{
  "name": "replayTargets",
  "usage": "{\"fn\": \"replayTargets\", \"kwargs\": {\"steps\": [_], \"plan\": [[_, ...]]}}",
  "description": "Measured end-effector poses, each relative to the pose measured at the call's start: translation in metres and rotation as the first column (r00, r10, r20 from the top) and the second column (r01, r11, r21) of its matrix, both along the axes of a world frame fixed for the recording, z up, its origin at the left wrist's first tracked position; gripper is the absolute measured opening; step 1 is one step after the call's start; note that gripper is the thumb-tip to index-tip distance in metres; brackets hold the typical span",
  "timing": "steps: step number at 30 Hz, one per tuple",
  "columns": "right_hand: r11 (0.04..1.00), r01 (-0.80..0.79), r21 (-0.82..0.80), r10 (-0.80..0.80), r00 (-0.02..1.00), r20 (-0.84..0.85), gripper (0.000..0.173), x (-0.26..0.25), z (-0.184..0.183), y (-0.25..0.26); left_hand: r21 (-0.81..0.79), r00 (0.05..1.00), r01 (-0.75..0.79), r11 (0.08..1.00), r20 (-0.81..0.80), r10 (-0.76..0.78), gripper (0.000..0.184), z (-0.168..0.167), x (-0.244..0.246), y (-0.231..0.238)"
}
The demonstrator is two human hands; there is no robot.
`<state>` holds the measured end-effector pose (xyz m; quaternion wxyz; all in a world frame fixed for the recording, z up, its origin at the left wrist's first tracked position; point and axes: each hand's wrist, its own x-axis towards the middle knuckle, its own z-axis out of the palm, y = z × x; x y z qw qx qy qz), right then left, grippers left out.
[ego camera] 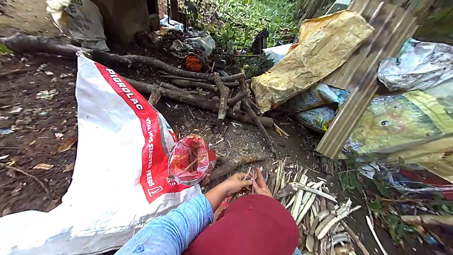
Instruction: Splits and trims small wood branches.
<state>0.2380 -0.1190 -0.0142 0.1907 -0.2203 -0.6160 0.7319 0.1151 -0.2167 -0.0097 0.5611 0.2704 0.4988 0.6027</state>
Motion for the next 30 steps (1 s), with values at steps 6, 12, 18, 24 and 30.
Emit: {"fn": "replayTargets", "kwargs": {"steps": [6,12,18,24,30], "plan": [[0.981,0.127,-0.145,-0.120,0.991,0.052,0.082,-0.006,-0.011,0.000,-0.043,0.995,0.037,0.998,-0.095,-0.041,0.021,-0.001,0.006,-0.001],[0.947,0.241,-0.213,-0.243,0.970,0.016,0.071,0.001,-0.018,0.008,-0.035,0.986,-0.031,0.999,-0.164,0.025,0.017,0.006,0.008,-0.004],[0.957,0.108,0.270,-0.241,0.814,0.528,0.041,0.125,-0.079,0.001,-0.030,0.757,-0.499,0.866,-0.502,0.418,0.031,0.038,-0.064,-0.088],[0.978,0.097,0.184,-0.206,0.304,0.930,0.040,0.220,-0.153,-0.005,-0.347,0.713,-0.615,0.708,-0.628,0.311,0.033,-0.002,-0.130,-0.128],[0.949,-0.210,0.234,-0.158,0.326,0.932,0.048,0.194,-0.116,0.002,-0.326,0.758,-0.630,0.705,-0.455,0.468,0.045,0.023,-0.155,-0.104]]}}
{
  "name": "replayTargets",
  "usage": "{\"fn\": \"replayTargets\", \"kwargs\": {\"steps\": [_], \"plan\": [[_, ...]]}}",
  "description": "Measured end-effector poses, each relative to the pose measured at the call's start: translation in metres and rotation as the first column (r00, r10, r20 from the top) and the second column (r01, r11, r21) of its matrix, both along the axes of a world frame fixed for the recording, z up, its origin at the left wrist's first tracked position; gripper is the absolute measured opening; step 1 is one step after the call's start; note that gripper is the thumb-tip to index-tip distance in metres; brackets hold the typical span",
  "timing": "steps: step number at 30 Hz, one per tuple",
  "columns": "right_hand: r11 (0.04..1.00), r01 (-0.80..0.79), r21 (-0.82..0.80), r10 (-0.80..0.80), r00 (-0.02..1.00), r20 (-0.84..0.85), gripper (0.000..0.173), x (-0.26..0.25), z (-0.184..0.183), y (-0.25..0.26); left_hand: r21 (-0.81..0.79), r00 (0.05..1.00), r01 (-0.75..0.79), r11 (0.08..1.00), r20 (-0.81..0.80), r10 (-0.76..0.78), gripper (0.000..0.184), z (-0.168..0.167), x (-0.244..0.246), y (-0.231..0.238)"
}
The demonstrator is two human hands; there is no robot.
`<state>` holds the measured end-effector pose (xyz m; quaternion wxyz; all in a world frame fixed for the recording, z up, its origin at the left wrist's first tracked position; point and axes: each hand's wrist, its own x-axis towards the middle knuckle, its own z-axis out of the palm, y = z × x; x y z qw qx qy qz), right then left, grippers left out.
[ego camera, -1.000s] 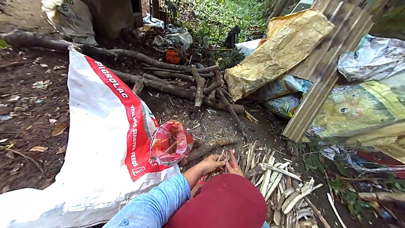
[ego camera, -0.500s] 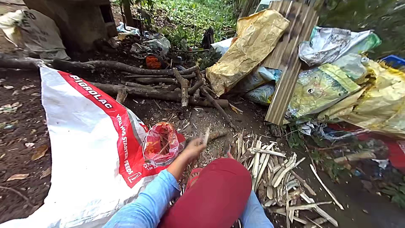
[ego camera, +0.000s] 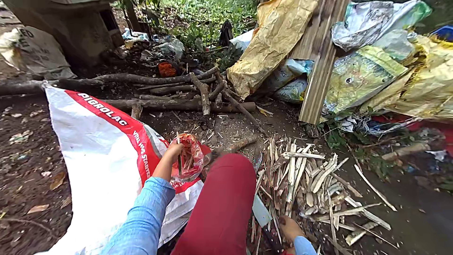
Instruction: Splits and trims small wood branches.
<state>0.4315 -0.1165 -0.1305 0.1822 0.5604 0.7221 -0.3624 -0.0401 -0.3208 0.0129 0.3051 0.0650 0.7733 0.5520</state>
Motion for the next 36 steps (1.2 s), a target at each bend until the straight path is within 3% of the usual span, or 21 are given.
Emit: {"fn": "replayTargets", "kwargs": {"steps": [3,5,10,15,22,25,27,30,33,36], "plan": [[0.982,0.188,-0.023,-0.188,0.954,-0.232,0.045,-0.021,0.004,-0.010,0.240,0.997,0.011,0.971,0.075,-0.030,0.039,0.024,0.007,0.023],[0.976,0.185,-0.117,-0.210,0.942,-0.261,0.044,-0.028,-0.011,-0.018,0.265,0.989,0.101,0.959,0.079,-0.127,0.029,0.026,0.015,0.045],[0.980,0.123,-0.159,-0.146,0.979,-0.142,0.045,-0.048,-0.044,-0.025,-0.050,0.902,0.431,0.901,0.017,-0.431,0.038,-0.019,0.040,0.135],[0.982,0.180,-0.053,-0.182,0.983,-0.035,0.044,-0.059,-0.056,-0.029,-0.245,0.859,0.512,0.823,0.134,-0.494,0.051,-0.087,0.047,0.218],[0.992,0.095,-0.080,-0.105,0.984,-0.141,0.039,-0.106,-0.045,-0.007,-0.533,0.762,0.511,0.674,-0.082,-0.642,0.047,-0.145,0.026,0.296],[0.994,0.055,-0.096,-0.060,0.997,-0.052,0.050,-0.127,-0.056,-0.002,-0.541,0.764,0.487,0.686,-0.117,-0.634,0.048,-0.164,0.018,0.306],[0.995,0.078,-0.067,-0.077,0.997,0.018,0.062,-0.136,-0.069,-0.002,-0.523,0.764,0.477,0.707,-0.152,-0.627,0.058,-0.175,0.015,0.299],[0.990,0.132,-0.050,-0.128,0.989,0.072,0.079,-0.144,-0.087,0.001,-0.545,0.772,0.411,0.731,-0.218,-0.596,0.066,-0.176,0.023,0.268],[0.977,0.206,-0.054,-0.202,0.977,0.076,0.089,-0.153,-0.095,0.002,-0.611,0.766,0.411,0.677,-0.170,-0.619,0.070,-0.179,0.038,0.235],[0.942,0.330,-0.056,-0.326,0.943,0.075,0.092,-0.159,-0.095,0.004,-0.665,0.729,0.460,0.589,-0.096,-0.678,0.049,-0.190,0.046,0.223]]}}
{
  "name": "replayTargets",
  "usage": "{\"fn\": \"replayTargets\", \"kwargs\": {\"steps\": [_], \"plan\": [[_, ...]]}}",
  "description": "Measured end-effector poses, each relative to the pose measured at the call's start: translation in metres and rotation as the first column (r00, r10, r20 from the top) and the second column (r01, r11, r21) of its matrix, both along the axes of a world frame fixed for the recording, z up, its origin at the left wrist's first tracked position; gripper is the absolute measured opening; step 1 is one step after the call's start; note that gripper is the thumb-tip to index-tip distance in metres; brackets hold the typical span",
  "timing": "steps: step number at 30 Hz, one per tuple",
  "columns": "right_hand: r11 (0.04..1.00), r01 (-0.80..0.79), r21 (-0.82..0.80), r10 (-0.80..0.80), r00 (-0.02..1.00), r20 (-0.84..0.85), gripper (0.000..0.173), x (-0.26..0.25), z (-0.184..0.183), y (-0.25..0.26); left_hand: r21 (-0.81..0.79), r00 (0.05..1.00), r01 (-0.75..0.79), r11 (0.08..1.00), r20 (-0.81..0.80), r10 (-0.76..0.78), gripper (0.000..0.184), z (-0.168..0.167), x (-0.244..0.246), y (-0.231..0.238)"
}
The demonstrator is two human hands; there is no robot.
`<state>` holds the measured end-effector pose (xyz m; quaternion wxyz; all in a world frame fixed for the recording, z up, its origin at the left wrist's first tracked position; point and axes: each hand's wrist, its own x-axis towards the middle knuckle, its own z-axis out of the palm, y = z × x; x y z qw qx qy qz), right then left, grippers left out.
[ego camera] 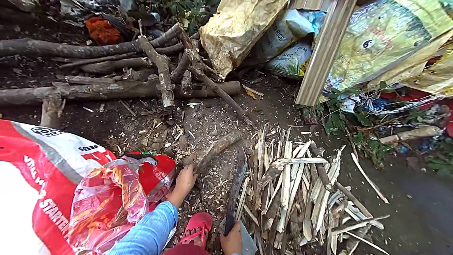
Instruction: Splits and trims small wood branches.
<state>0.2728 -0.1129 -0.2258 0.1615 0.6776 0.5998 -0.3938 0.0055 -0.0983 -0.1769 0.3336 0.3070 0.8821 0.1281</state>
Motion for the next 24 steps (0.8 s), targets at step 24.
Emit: {"fn": "replayTargets", "kwargs": {"steps": [24], "plan": [[0.998,-0.048,0.049,0.068,0.816,-0.574,0.053,-0.029,0.099,0.019,0.143,0.999,-0.023,0.989,0.051,0.016,0.035,-0.002,-0.006,0.006]]}}
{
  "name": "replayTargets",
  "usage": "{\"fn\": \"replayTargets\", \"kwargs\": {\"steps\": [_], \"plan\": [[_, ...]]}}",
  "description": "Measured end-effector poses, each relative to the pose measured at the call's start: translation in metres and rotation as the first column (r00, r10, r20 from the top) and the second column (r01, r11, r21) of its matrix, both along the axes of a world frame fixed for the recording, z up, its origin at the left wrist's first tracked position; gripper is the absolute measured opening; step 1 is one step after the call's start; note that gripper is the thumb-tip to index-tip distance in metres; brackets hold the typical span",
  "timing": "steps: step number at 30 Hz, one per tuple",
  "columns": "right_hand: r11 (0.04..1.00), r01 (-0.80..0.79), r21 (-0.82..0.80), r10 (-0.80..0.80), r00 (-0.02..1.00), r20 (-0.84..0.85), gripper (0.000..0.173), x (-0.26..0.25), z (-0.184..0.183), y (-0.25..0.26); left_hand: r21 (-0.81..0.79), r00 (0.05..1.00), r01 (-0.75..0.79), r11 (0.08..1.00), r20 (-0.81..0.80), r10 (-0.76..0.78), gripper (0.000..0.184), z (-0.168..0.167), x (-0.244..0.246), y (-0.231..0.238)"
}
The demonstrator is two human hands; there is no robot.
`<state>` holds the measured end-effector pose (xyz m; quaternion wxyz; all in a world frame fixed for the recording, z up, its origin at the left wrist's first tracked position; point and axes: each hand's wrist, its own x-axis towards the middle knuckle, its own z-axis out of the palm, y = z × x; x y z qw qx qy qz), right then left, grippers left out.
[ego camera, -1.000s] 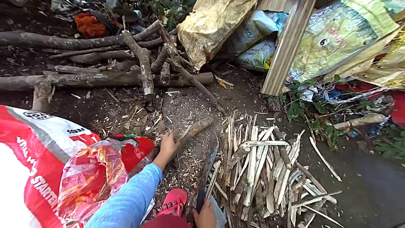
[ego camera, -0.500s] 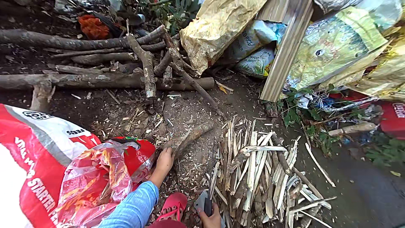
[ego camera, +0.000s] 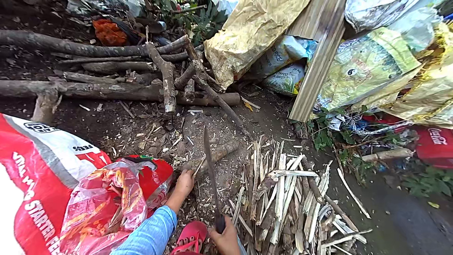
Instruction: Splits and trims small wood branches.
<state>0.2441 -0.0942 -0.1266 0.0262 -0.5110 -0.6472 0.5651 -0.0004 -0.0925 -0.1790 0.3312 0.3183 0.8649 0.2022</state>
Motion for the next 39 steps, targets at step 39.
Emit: {"fn": "replayTargets", "kwargs": {"steps": [39], "plan": [[0.979,-0.204,0.005,0.185,0.896,0.405,0.045,-0.030,-0.048,0.022,-0.120,0.996,0.037,0.992,0.088,-0.027,0.042,0.017,-0.001,0.007]]}}
